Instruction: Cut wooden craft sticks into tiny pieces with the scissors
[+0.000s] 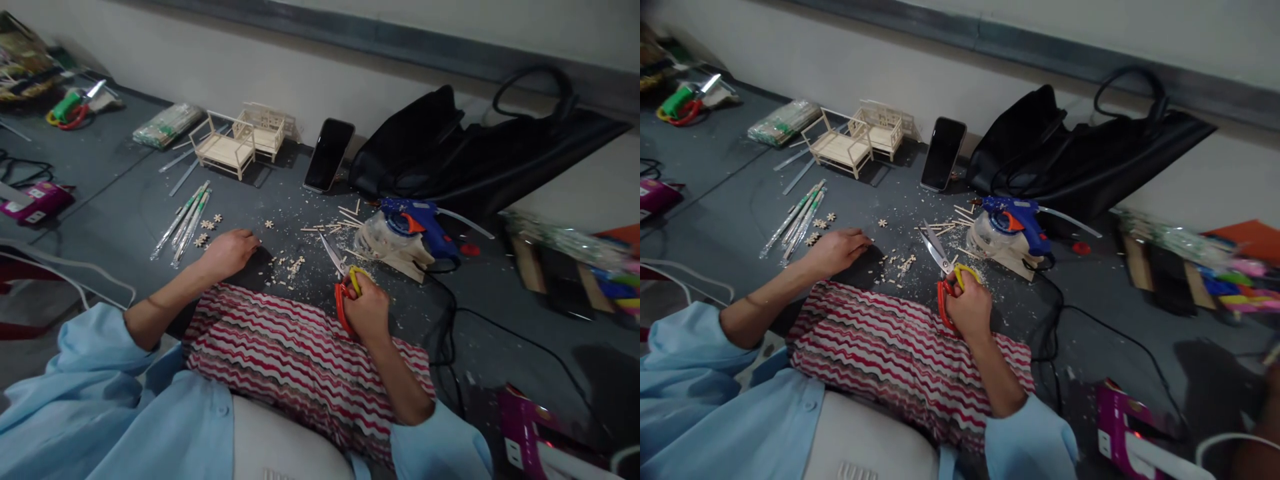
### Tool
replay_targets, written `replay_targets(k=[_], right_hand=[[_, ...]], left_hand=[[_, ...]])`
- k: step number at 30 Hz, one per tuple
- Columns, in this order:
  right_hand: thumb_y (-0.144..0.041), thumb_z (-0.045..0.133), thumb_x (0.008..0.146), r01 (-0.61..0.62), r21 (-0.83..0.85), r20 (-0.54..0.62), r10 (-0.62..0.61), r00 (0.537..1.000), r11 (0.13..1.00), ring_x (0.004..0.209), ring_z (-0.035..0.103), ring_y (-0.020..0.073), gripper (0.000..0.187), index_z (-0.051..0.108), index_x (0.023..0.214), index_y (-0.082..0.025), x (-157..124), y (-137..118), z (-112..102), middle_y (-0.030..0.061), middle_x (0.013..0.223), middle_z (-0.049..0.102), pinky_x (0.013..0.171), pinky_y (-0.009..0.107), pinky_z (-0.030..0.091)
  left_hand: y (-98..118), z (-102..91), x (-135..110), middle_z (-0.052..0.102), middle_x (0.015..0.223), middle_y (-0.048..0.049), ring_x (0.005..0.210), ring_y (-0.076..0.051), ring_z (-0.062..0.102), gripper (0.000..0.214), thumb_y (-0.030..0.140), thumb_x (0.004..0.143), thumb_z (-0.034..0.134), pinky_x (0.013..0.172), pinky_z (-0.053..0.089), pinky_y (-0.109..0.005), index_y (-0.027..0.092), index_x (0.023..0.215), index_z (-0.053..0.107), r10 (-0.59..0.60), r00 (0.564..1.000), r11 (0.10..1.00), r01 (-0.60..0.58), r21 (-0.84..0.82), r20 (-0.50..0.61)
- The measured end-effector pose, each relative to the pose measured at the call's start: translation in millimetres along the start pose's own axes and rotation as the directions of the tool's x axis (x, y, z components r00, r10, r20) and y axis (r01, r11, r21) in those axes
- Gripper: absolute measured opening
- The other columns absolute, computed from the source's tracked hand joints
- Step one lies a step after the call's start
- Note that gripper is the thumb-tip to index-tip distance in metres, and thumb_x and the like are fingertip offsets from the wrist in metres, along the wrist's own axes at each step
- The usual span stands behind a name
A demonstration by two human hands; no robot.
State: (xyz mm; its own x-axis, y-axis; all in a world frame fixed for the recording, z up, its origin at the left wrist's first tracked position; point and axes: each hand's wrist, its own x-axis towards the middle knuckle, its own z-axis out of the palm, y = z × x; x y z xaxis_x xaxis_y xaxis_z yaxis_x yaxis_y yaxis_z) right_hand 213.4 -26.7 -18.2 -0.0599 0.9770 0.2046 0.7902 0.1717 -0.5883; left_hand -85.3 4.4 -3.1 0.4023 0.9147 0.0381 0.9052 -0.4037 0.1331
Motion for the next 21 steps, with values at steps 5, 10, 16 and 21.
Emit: replay_targets(k=[5,10,16,21], right_hand=[[-0.025,0.049,0.065,-0.01,-0.014,0.008,0.01,1.0,1.0,0.047,0.041,0.0124,0.008,0.054,0.071,-0.023,0,-1,0,-0.006,0.051,0.043,0.053,0.025,0.032],[-0.025,0.048,0.065,-0.014,-0.011,-0.004,0.014,1.0,1.0,0.047,0.04,0.0124,0.008,0.054,0.07,-0.023,0,-1,1,-0.0056,0.052,0.044,0.053,0.025,0.032],[-0.024,0.048,0.065,-0.024,-0.005,0.004,0.024,1.0,1.0,0.048,0.042,0.0123,0.009,0.055,0.071,-0.022,-1,-2,0,-0.0052,0.052,0.047,0.053,0.025,0.032],[-0.026,0.05,0.066,-0.028,0.018,0.007,0.028,1.0,0.999,0.049,0.042,0.0118,0.009,0.056,0.072,-0.022,-1,-4,0,-0.005,0.054,0.048,0.054,0.024,0.032]], left_hand=[[1,-9.5,-1,0.066,0.087,-0.0117,0.08,-0.021,0.062,0.03,0.02,0.092,0.04,0.071,0.047,-0.031,0.013,0.093,0.069,0.022,0.999,0.998,-0.024,0.05,0.036],[12,-20.7,-5,0.066,0.088,-0.0102,0.082,-0.019,0.061,0.031,0.021,0.094,0.039,0.076,0.047,-0.031,0.014,0.089,0.069,0.155,0.987,0.988,-0.156,-0.002,-0.028],[31,-19.5,5,0.066,0.083,-0.0105,0.08,-0.02,0.059,0.031,0.019,0.093,0.04,0.078,0.047,-0.033,0.013,0.084,0.07,0.147,0.989,0.989,-0.147,-0.021,-0.019],[34,-8.3,13,0.067,0.087,-0.0111,0.085,-0.021,0.06,0.031,0.021,0.092,0.04,0.078,0.048,-0.034,0.013,0.088,0.07,0.101,0.993,0.994,-0.103,0.028,0.062]])
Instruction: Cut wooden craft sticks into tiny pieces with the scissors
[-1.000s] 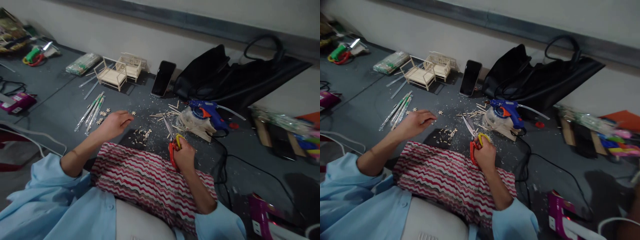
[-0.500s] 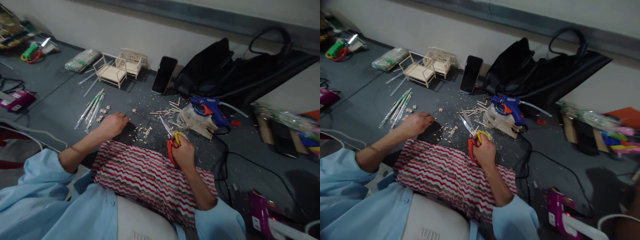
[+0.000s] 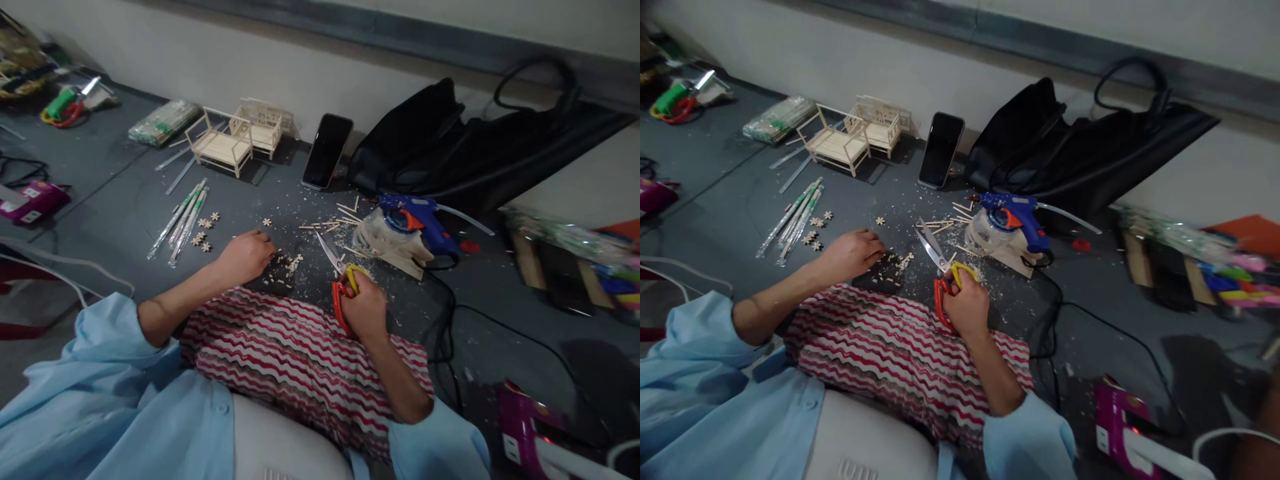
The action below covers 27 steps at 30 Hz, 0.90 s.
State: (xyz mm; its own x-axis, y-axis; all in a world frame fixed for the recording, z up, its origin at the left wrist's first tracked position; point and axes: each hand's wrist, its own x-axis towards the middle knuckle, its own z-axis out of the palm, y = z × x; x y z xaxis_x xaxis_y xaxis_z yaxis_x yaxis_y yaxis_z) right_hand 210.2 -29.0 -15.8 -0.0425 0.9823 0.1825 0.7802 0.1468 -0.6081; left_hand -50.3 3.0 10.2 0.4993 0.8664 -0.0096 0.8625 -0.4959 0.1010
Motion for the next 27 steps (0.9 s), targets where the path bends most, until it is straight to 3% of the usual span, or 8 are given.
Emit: replay_targets(k=[11,27], right_hand=[[-0.024,0.048,0.066,-0.028,-0.031,0.027,0.029,0.999,0.999,0.049,0.043,0.013,0.015,0.059,0.076,-0.021,-1,4,2,-0.0042,0.054,0.047,0.055,0.025,0.032],[-0.024,0.048,0.067,-0.017,-0.06,0.019,0.018,1.0,0.998,0.051,0.046,0.0144,0.017,0.061,0.078,-0.02,-1,3,2,-0.0021,0.056,0.051,0.055,0.026,0.033]], left_hand=[[3,2.1,6,0.068,0.091,-0.0145,0.083,-0.022,0.065,0.031,0.018,0.09,0.037,0.07,0.048,-0.031,0.011,0.089,0.067,-0.044,0.991,0.997,0.036,0.065,0.128],[10,-8.6,18,0.069,0.095,-0.0108,0.084,-0.022,0.065,0.025,0.017,0.085,0.042,0.066,0.047,-0.029,0.013,0.096,0.064,-0.073,0.993,0.997,0.071,0.018,0.088]])
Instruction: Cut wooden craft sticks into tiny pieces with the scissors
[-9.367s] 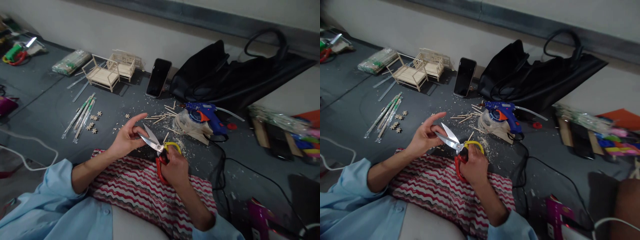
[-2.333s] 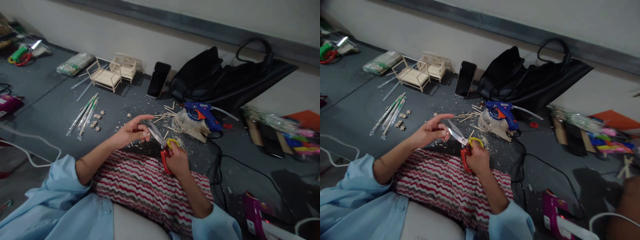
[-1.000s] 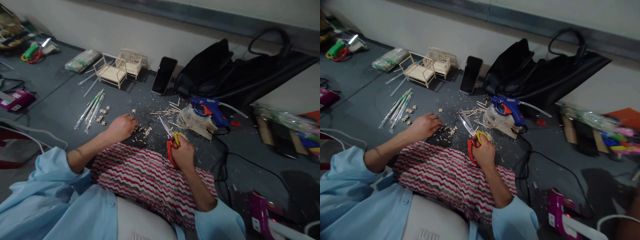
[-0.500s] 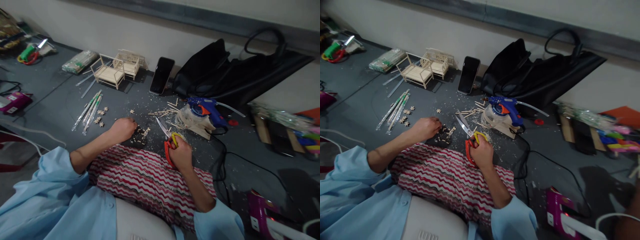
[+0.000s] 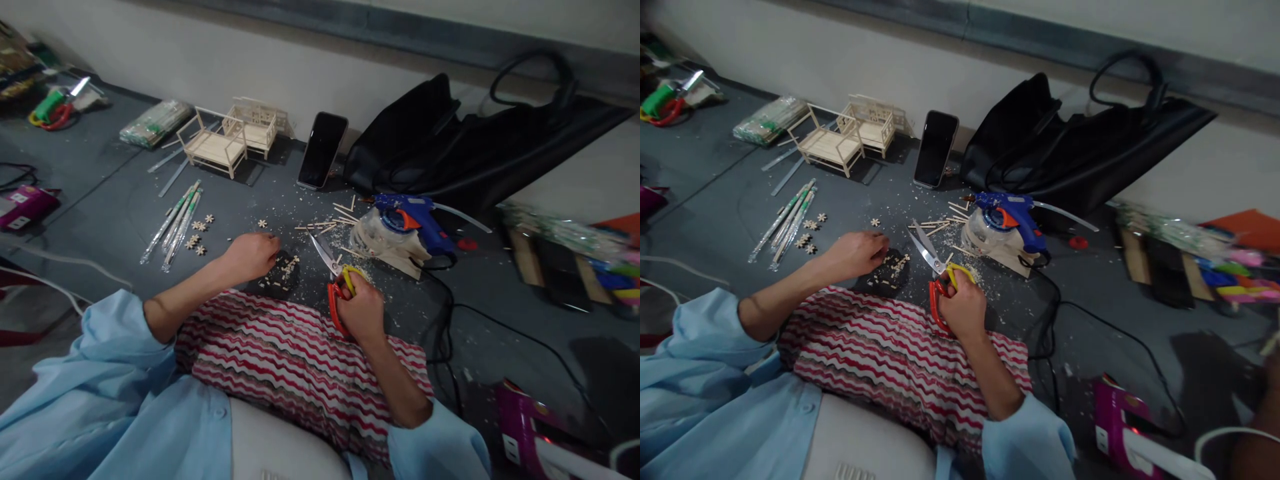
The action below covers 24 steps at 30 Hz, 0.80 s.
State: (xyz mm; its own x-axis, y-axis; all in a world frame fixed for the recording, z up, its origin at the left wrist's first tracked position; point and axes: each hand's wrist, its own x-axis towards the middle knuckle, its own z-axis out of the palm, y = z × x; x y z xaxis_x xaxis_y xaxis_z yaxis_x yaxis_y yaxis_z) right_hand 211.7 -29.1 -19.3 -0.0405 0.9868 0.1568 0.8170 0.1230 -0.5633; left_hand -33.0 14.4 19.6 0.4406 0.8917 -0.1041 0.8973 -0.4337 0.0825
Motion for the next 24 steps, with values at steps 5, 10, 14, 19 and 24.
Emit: replay_targets(k=[5,10,14,19,24], right_hand=[[-0.025,0.049,0.069,0.018,-0.025,-0.014,-0.019,1.0,1.0,0.048,0.043,0.0138,0.014,0.06,0.076,-0.021,-1,-1,0,-0.0029,0.053,0.049,0.053,0.026,0.032],[-0.024,0.048,0.069,0.037,-0.05,-0.02,-0.038,0.999,0.998,0.052,0.046,0.0143,0.015,0.061,0.077,-0.021,-2,-1,0,-0.0007,0.058,0.054,0.055,0.025,0.033],[-0.023,0.048,0.069,0.033,-0.067,-0.01,-0.033,0.999,0.997,0.052,0.045,0.0142,0.016,0.061,0.077,-0.02,-2,0,1,-0.0008,0.057,0.054,0.054,0.025,0.032],[-0.022,0.048,0.068,0.026,-0.067,-0.01,-0.027,1.0,0.997,0.052,0.045,0.0144,0.017,0.061,0.078,-0.021,-2,0,1,-0.001,0.058,0.054,0.054,0.025,0.031],[-0.024,0.05,0.069,0.032,-0.049,-0.011,-0.033,0.999,0.998,0.051,0.042,0.0136,0.011,0.059,0.075,-0.022,-1,-2,-1,-0.002,0.057,0.052,0.053,0.025,0.03]], left_hand=[[2,5.7,10,0.068,0.096,-0.0121,0.089,-0.022,0.064,0.027,0.017,0.087,0.042,0.072,0.048,-0.03,0.013,0.098,0.067,-0.009,0.999,1.0,0.009,0.006,-0.034],[8,11.4,19,0.067,0.094,-0.0118,0.087,-0.021,0.06,0.028,0.019,0.089,0.044,0.079,0.048,-0.034,0.013,0.097,0.07,0.145,0.978,0.988,-0.152,-0.036,-0.153],[13,15.8,25,0.068,0.091,-0.0109,0.086,-0.021,0.06,0.028,0.015,0.089,0.043,0.081,0.047,-0.035,0.015,0.095,0.071,0.309,0.938,0.948,-0.317,-0.025,-0.159],[19,14.9,26,0.068,0.09,-0.0106,0.086,-0.021,0.063,0.025,0.015,0.087,0.045,0.081,0.047,-0.034,0.014,0.088,0.07,0.288,0.953,0.957,-0.289,0.005,-0.098],[34,9.4,21,0.068,0.092,-0.0145,0.087,-0.025,0.062,0.022,0.015,0.085,0.047,0.075,0.047,-0.036,0.012,0.087,0.068,0.269,0.959,0.962,-0.264,0.065,-0.093]])
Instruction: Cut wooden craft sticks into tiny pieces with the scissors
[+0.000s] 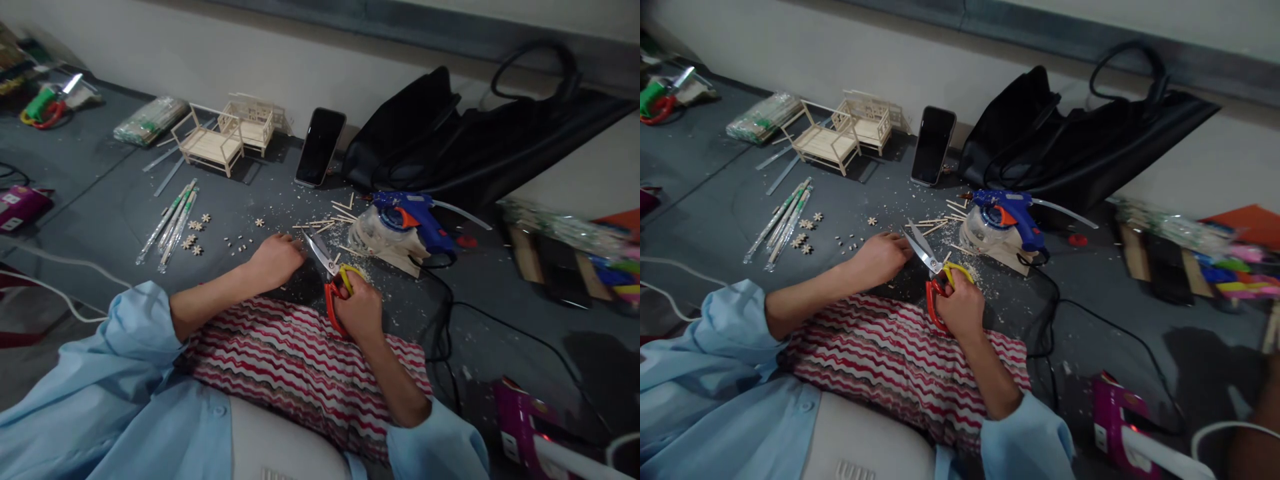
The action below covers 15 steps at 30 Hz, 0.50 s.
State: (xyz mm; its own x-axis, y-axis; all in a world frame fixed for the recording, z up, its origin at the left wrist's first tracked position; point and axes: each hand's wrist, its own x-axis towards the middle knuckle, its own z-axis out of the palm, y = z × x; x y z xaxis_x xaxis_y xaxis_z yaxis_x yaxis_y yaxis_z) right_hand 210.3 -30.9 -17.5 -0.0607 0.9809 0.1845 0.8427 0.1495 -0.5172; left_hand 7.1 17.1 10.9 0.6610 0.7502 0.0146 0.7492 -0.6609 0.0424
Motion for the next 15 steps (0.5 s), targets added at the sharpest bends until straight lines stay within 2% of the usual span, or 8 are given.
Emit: replay_targets(k=[6,8,10,12,14,15], right_hand=[[-0.025,0.05,0.069,-0.015,-0.014,0.007,0.015,1.0,1.0,0.05,0.042,0.0139,0.01,0.058,0.074,-0.022,0,1,1,-0.0024,0.054,0.05,0.053,0.026,0.029],[-0.023,0.049,0.069,-0.009,-0.02,0.006,0.009,1.0,1.0,0.052,0.044,0.0146,0.013,0.059,0.076,-0.021,0,2,1,-0.0011,0.057,0.053,0.054,0.026,0.03],[-0.022,0.049,0.069,0.006,-0.02,0.002,-0.006,1.0,1.0,0.054,0.046,0.0149,0.015,0.06,0.078,-0.021,-1,3,2,0.0,0.06,0.056,0.056,0.026,0.032],[-0.022,0.048,0.069,0.016,-0.025,-0.006,-0.017,1.0,1.0,0.054,0.046,0.0146,0.015,0.06,0.079,-0.021,-1,3,2,0.0,0.061,0.057,0.056,0.026,0.032],[-0.021,0.048,0.069,0.023,-0.037,-0.011,-0.023,1.0,0.999,0.052,0.044,0.014,0.013,0.059,0.076,-0.021,-2,4,2,-0.0013,0.059,0.054,0.055,0.026,0.031],[-0.02,0.048,0.069,0.026,-0.041,-0.012,-0.026,1.0,0.999,0.051,0.043,0.0137,0.011,0.058,0.075,-0.021,-3,4,2,-0.002,0.057,0.052,0.054,0.025,0.03]], left_hand=[[3,2.0,1,0.068,0.094,-0.016,0.086,-0.025,0.063,0.023,0.014,0.084,0.045,0.077,0.047,-0.037,0.01,0.088,0.067,-0.036,0.999,0.999,0.036,-0.022,0.012],[-1,3.9,-1,0.068,0.091,-0.0143,0.083,-0.024,0.063,0.023,0.014,0.083,0.045,0.075,0.048,-0.035,0.011,0.089,0.067,-0.083,0.996,0.991,0.081,-0.103,-0.013],[-4,5.2,-4,0.067,0.089,-0.0114,0.081,-0.02,0.063,0.02,0.014,0.08,0.048,0.072,0.048,-0.031,0.012,0.088,0.067,-0.152,0.985,0.956,0.127,-0.265,-0.076],[-6,5.7,-8,0.066,0.089,-0.0079,0.077,-0.016,0.061,0.017,0.012,0.076,0.051,0.07,0.047,-0.027,0.014,0.085,0.066,-0.233,0.959,0.863,0.126,-0.49,-0.163],[-6,5.4,-13,0.064,0.083,-0.0042,0.072,-0.012,0.058,0.013,0.011,0.074,0.054,0.068,0.046,-0.024,0.014,0.081,0.065,-0.328,0.922,0.702,0.094,-0.706,-0.204],[-5,4.9,-15,0.063,0.079,-0.0023,0.069,-0.011,0.057,0.01,0.012,0.075,0.056,0.065,0.045,-0.023,0.014,0.079,0.064,-0.373,0.908,0.597,0.079,-0.798,-0.19]])
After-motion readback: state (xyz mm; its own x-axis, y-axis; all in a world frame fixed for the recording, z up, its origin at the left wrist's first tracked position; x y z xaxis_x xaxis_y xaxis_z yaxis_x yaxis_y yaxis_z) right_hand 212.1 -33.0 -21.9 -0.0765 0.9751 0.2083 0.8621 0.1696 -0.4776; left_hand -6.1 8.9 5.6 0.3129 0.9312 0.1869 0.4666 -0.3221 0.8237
